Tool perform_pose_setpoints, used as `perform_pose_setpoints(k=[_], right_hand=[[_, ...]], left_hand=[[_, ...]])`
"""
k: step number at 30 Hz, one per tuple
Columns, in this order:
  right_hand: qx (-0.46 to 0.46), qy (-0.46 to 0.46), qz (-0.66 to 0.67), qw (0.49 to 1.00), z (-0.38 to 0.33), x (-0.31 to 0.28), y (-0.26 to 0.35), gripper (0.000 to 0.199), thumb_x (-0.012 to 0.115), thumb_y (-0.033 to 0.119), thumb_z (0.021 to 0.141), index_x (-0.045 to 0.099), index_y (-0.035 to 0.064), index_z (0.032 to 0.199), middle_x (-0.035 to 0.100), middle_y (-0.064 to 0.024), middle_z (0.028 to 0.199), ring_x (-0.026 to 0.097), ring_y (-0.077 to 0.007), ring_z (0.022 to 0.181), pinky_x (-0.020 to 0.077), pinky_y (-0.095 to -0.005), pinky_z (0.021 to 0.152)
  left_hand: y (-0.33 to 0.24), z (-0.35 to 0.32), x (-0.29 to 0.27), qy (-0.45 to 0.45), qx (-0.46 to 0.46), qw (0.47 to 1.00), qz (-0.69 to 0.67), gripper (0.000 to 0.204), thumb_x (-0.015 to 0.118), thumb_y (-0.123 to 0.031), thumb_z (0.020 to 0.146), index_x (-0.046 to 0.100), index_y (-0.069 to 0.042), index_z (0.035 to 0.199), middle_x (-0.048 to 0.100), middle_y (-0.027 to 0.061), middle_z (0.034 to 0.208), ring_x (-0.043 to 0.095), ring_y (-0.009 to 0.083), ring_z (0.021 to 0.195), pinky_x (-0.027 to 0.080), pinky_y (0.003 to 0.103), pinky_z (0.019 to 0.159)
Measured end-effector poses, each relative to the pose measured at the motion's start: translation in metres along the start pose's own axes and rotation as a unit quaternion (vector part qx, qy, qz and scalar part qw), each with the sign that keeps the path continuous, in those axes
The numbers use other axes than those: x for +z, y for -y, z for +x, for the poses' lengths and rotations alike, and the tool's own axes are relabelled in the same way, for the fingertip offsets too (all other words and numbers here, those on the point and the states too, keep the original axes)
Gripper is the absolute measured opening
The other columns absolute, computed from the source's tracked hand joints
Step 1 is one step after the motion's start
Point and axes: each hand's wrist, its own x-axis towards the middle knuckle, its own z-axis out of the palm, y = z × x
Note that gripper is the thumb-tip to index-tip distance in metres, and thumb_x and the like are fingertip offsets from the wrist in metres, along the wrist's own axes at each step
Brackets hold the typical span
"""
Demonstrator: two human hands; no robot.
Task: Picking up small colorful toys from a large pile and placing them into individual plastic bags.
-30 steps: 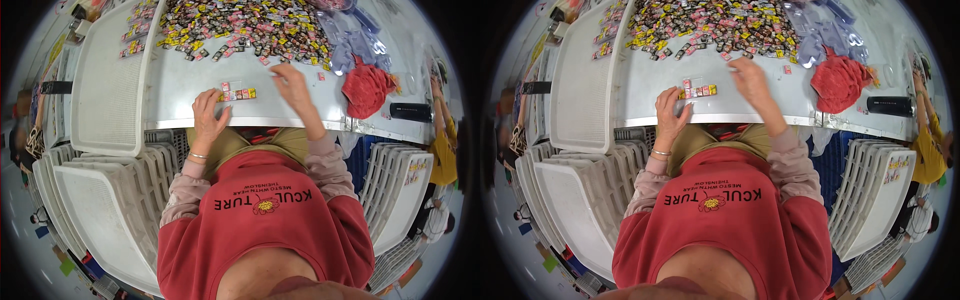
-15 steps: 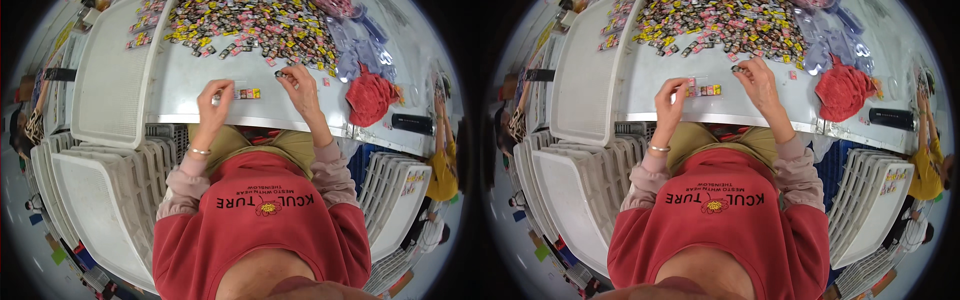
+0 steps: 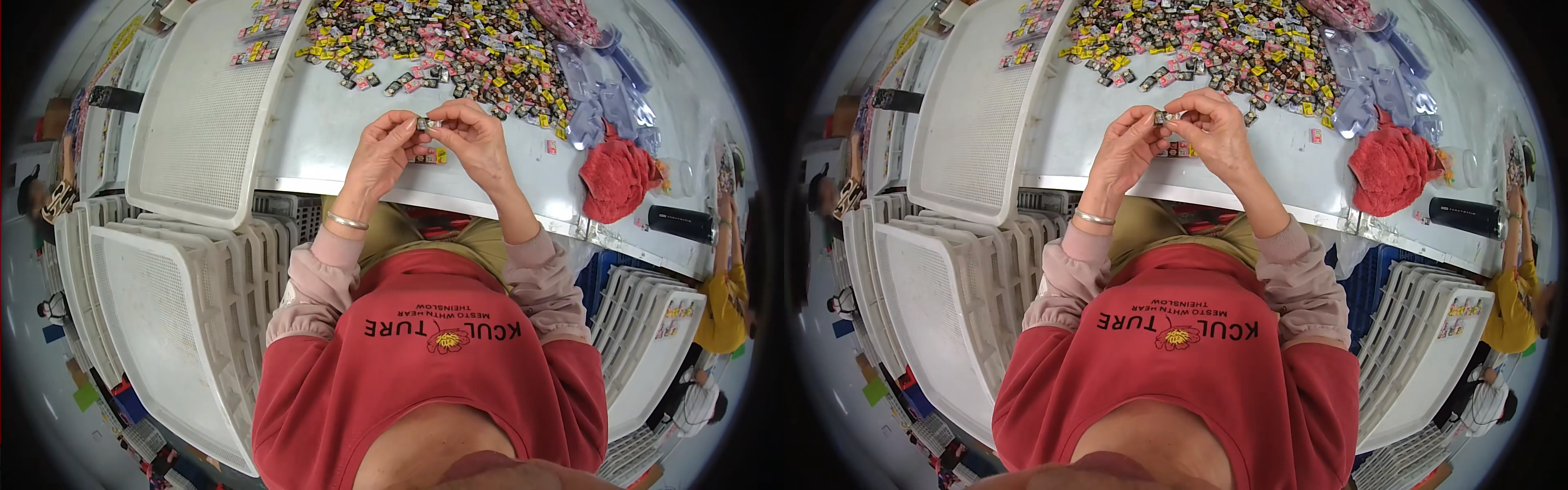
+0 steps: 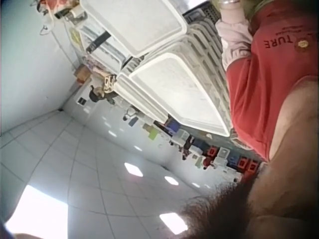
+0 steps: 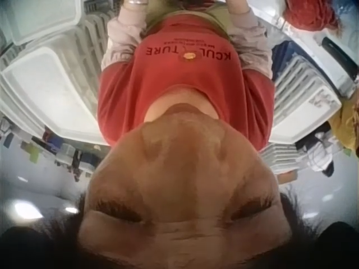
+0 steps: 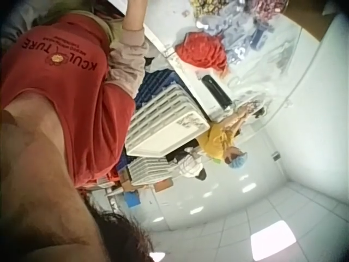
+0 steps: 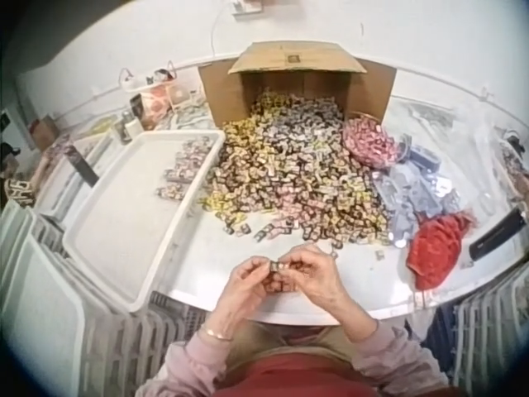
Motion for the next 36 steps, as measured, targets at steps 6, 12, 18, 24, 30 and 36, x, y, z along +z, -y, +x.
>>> perform_pose_setpoints(k=[6, 12, 18, 24, 30, 36], right_hand=[[0.032, 0.023, -0.046, 0.998, 0.005, 0.006, 0.006, 0.018, 0.063, -0.004, 0.083, 0.064, -0.0054, 0.101, 0.062, -0.0062, 0.088, 0.061, -0.0123, 0.083, 0.0504, -0.0234, 0.075], [0.045, -0.007, 0.096, 0.994, 0.002, 0.012, -0.008, 0.015, 0.064, 0.002, 0.085, 0.068, -0.0021, 0.098, 0.065, -0.0045, 0.090, 0.059, -0.0102, 0.077, 0.0493, -0.0230, 0.071], [0.115, 0.022, 0.063, 0.991, 0.009, 0.002, -0.008, 0.015, 0.064, 0.009, 0.087, 0.069, -0.0009, 0.097, 0.066, -0.0039, 0.089, 0.058, -0.0083, 0.075, 0.0476, -0.0216, 0.066], [0.197, 0.216, 0.047, 0.955, 0.032, -0.019, 0.007, 0.022, 0.065, 0.013, 0.086, 0.062, 0.0018, 0.104, 0.061, 0.0011, 0.080, 0.058, -0.0057, 0.070, 0.0475, -0.0208, 0.062], [0.260, 0.138, 0.076, 0.953, 0.026, -0.024, -0.019, 0.018, 0.067, 0.013, 0.083, 0.064, 0.0024, 0.098, 0.063, -0.0005, 0.080, 0.061, -0.0071, 0.069, 0.0502, -0.0209, 0.059], [0.290, 0.051, -0.022, 0.955, 0.007, -0.003, -0.047, 0.012, 0.070, 0.010, 0.080, 0.068, 0.0008, 0.087, 0.064, -0.0022, 0.068, 0.058, -0.0065, 0.055, 0.0447, -0.0177, 0.046]], left_hand=[[-0.001, -0.006, -0.003, -0.017, 0.012, 1.000, 0.013, 0.015, 0.060, -0.010, 0.090, 0.060, -0.001, 0.102, 0.065, 0.0097, 0.095, 0.065, 0.0200, 0.091, 0.055, 0.031, 0.078], [0.004, -0.004, -0.010, -0.038, -0.012, 0.995, -0.094, 0.014, 0.060, -0.006, 0.089, 0.059, 0.001, 0.101, 0.064, 0.0118, 0.098, 0.065, 0.0202, 0.089, 0.057, 0.030, 0.079], [0.003, -0.002, -0.013, -0.029, -0.015, 0.993, -0.113, 0.014, 0.062, -0.007, 0.089, 0.060, 0.001, 0.100, 0.064, 0.0109, 0.095, 0.066, 0.0194, 0.085, 0.058, 0.030, 0.075], [-0.017, 0.006, -0.020, -0.013, -0.053, 0.997, 0.045, 0.014, 0.064, -0.012, 0.088, 0.062, -0.001, 0.097, 0.065, 0.0069, 0.086, 0.066, 0.0166, 0.075, 0.057, 0.028, 0.068], [-0.022, 0.021, -0.031, -0.064, 0.031, 0.948, 0.310, 0.015, 0.061, -0.014, 0.090, 0.063, 0.000, 0.097, 0.065, 0.0043, 0.088, 0.065, 0.0143, 0.075, 0.054, 0.028, 0.068], [0.000, -0.012, -0.048, 0.010, 0.325, 0.587, 0.741, 0.033, 0.071, -0.017, 0.072, 0.064, -0.004, 0.101, 0.061, 0.0113, 0.113, 0.050, 0.0327, 0.112, 0.039, 0.042, 0.095]])
